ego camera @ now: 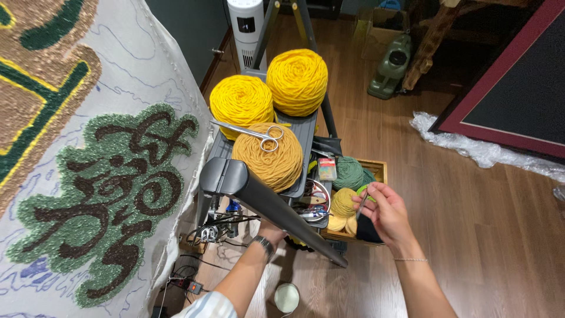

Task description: The person uses a handheld tufting gun to apply yarn to a large canvas featuring a stylized lion design. They then switch to a small metal tool to manually adjust and refine the yarn loops on the surface.

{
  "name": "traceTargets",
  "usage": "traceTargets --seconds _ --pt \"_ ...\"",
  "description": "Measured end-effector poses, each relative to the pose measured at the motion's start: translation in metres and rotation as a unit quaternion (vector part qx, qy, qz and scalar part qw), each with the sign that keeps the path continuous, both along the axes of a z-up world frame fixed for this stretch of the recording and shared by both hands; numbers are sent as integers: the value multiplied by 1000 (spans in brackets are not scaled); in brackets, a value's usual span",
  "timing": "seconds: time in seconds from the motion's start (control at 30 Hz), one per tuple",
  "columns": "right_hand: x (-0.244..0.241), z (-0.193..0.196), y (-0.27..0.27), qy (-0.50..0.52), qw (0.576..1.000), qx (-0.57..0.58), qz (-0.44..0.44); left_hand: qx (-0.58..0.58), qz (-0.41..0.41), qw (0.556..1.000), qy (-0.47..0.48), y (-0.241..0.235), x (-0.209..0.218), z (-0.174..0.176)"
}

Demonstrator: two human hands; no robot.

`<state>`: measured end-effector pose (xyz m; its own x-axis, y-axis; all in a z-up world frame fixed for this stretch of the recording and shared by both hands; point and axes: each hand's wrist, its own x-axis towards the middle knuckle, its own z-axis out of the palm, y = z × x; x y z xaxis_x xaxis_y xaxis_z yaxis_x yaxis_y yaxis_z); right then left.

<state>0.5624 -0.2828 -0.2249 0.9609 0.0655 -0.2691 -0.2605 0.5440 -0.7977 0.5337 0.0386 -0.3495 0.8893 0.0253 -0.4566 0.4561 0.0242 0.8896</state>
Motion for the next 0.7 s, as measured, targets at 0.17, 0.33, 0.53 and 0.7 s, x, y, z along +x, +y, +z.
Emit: traceTargets --seconds 0.17,0.33,0.53,0.7 --pt "-29 57 25 -101 994 48 13 -71 110 987 97 16 -59 108" --pt "-72 152 74 -108 991 64 51 -7 10 990 144 45 -125 236" --pt "-105 235 139 -201 977 -17 63 -6 -30 983 -180 63 -147 381" --pt "-148 295 201 -270 953 -77 110 -33 -5 958 -285 66 -176 483"
